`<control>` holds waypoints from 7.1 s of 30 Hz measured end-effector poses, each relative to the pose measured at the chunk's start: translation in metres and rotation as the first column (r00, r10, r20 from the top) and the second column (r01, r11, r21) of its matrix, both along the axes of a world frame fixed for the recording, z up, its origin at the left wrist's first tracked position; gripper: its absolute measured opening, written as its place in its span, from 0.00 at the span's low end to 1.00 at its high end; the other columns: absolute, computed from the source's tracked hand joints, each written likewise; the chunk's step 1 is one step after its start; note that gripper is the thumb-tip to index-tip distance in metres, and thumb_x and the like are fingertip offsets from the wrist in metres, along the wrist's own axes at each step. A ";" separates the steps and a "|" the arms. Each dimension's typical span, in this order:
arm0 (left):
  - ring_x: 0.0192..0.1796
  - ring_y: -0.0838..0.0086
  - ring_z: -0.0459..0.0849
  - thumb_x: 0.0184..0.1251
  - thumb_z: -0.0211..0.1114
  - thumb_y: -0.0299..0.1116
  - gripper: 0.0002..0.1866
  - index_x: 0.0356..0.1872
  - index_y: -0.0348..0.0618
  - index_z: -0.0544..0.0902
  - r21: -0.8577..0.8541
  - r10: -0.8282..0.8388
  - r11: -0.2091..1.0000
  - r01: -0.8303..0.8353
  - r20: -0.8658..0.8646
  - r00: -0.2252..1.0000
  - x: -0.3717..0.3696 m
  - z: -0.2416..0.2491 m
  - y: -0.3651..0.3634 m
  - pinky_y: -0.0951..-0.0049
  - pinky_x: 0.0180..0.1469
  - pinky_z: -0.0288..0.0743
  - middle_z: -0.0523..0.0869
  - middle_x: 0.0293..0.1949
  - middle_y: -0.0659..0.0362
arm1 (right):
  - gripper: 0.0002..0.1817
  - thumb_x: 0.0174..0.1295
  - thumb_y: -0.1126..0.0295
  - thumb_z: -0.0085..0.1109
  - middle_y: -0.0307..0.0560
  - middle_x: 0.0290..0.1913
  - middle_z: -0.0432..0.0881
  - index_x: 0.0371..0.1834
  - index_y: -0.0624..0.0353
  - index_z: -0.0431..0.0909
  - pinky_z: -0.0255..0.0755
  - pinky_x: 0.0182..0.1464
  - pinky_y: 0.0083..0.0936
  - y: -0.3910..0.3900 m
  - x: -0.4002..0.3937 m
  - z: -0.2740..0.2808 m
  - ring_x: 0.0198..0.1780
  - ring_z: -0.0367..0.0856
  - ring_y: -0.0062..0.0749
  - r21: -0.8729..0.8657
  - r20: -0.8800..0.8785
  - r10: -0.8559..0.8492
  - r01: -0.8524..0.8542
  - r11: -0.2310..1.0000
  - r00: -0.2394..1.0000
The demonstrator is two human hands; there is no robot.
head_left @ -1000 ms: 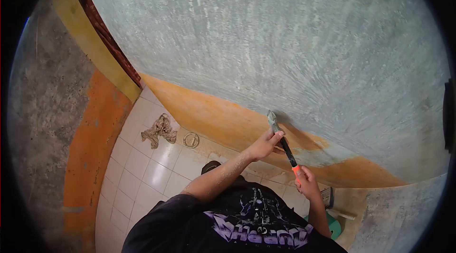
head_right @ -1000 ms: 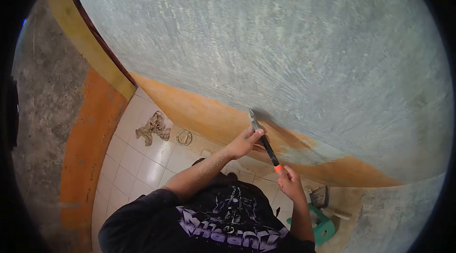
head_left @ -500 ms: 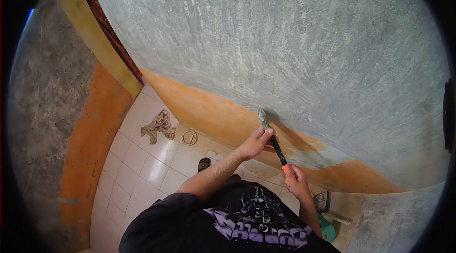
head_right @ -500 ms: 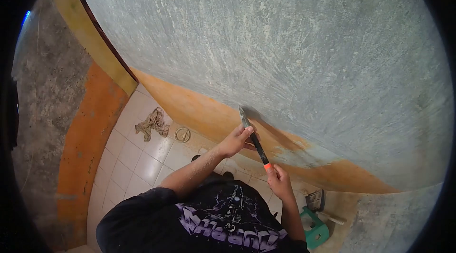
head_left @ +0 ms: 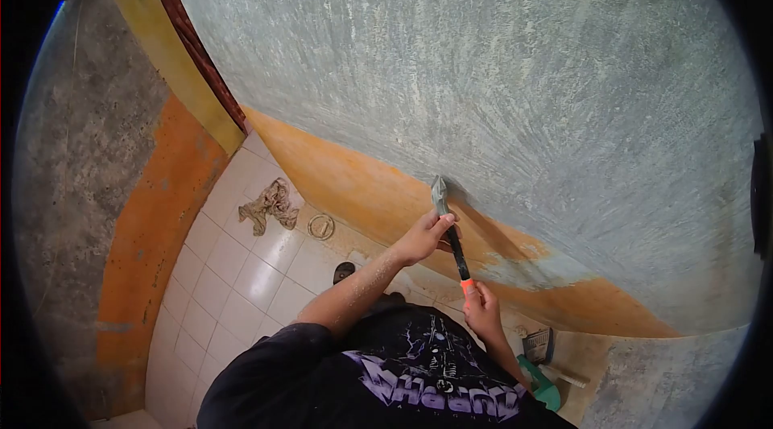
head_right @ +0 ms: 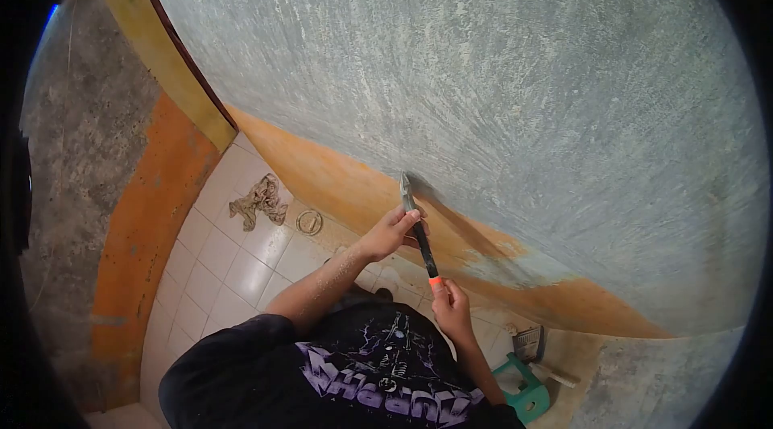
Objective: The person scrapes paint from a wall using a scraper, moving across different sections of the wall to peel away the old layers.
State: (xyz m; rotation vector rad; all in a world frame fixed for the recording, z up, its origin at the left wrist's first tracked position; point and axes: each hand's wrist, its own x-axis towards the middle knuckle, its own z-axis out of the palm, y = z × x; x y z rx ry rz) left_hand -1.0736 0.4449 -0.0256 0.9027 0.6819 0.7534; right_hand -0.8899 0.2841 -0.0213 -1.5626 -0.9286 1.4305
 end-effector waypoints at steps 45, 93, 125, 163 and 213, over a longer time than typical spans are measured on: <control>0.48 0.67 0.86 0.82 0.46 0.49 0.23 0.62 0.39 0.66 -0.040 -0.068 0.997 0.070 0.030 0.997 -0.022 0.010 0.009 0.63 0.48 0.84 0.82 0.44 0.53 | 0.15 0.75 0.59 0.53 0.29 0.19 0.67 0.48 0.61 0.77 0.55 0.19 0.16 0.006 -0.017 0.000 0.18 0.64 0.11 0.056 0.070 -0.015 0.012 0.998 0.997; 0.42 0.64 0.87 0.81 0.47 0.51 0.20 0.57 0.45 0.66 -0.127 0.025 0.992 -0.012 0.104 0.994 -0.099 -0.003 0.048 0.58 0.46 0.84 0.83 0.39 0.54 | 0.16 0.73 0.58 0.56 0.29 0.21 0.69 0.45 0.62 0.79 0.56 0.21 0.16 0.057 -0.115 0.011 0.19 0.64 0.12 0.073 0.106 -0.043 0.035 0.997 0.993; 0.49 0.67 0.86 0.81 0.47 0.48 0.17 0.51 0.45 0.69 -0.065 -0.218 0.973 0.220 0.036 0.975 -0.085 -0.006 0.041 0.59 0.53 0.83 0.84 0.45 0.56 | 0.17 0.76 0.61 0.51 0.29 0.19 0.67 0.57 0.60 0.76 0.56 0.20 0.15 0.018 -0.094 0.011 0.18 0.62 0.12 -0.074 -0.011 -0.100 0.099 0.992 0.995; 0.51 0.73 0.82 0.80 0.48 0.53 0.21 0.49 0.45 0.75 0.049 -0.090 0.993 0.103 -0.212 0.973 -0.118 0.002 0.052 0.64 0.56 0.75 0.85 0.44 0.60 | 0.15 0.74 0.63 0.53 0.29 0.22 0.69 0.50 0.65 0.79 0.57 0.22 0.16 0.035 -0.128 0.005 0.21 0.64 0.11 0.108 0.175 -0.135 0.117 0.987 0.975; 0.44 0.67 0.81 0.83 0.35 0.54 0.22 0.59 0.49 0.66 -0.327 0.256 0.930 -0.169 0.243 0.936 -0.258 -0.008 0.078 0.58 0.52 0.76 0.79 0.39 0.58 | 0.17 0.77 0.57 0.49 0.33 0.18 0.65 0.58 0.57 0.69 0.57 0.15 0.18 0.106 -0.250 -0.026 0.13 0.62 0.16 -0.056 -0.121 0.244 -0.252 0.966 0.962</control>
